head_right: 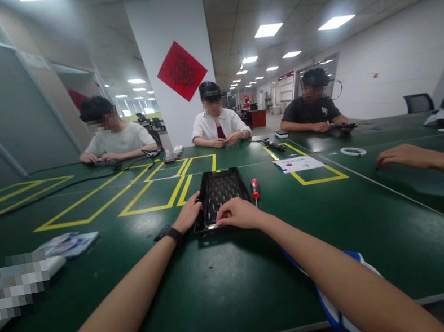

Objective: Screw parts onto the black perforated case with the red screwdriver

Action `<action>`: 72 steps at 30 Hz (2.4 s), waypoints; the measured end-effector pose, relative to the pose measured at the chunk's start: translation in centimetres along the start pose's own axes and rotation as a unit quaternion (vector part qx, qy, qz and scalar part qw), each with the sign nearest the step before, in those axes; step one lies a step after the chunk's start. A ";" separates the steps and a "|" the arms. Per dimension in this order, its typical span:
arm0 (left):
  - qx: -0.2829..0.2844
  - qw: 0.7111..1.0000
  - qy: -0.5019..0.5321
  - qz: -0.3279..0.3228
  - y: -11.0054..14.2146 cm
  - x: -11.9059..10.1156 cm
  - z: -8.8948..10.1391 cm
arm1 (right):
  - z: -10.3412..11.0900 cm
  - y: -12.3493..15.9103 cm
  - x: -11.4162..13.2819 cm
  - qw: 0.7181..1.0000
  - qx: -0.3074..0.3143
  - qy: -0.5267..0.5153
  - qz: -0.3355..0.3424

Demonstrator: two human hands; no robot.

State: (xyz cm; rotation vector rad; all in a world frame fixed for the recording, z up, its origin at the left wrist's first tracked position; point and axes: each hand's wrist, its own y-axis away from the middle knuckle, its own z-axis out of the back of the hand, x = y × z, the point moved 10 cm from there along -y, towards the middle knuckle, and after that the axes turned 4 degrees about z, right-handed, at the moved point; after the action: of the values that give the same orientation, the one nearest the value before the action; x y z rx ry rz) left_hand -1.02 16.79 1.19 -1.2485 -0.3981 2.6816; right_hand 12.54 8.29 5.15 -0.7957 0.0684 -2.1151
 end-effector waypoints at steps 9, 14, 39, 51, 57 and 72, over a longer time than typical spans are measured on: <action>0.000 1.000 0.004 0.002 -0.1 0.4 0.0 | -0.1 0.0 0.0 1.000 0.003 -0.004 0.001; -0.002 1.000 -0.001 0.000 -0.1 0.3 -0.1 | 0.0 0.0 -0.1 1.000 -0.002 -0.001 -0.001; 0.001 1.000 0.011 -0.006 -0.1 0.1 -0.1 | 0.0 -0.1 -0.3 1.000 -0.001 0.007 -0.003; 0.000 1.000 -0.005 -0.004 0.1 -0.3 0.0 | 0.0 -0.1 -0.1 1.000 -0.001 0.013 0.001; 0.002 1.000 -0.004 -0.001 0.0 -0.1 0.0 | 0.2 0.0 0.0 1.000 -0.013 0.009 -0.003; -0.003 1.000 0.011 -0.005 0.1 0.0 0.1 | 0.1 0.0 0.1 1.000 -0.005 0.005 0.002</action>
State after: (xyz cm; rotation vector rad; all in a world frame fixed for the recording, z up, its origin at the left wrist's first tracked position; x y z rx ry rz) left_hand -1.11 16.72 1.23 -1.2744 -0.4088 2.6582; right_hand 12.49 8.22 5.27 -0.7893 0.0854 -2.1164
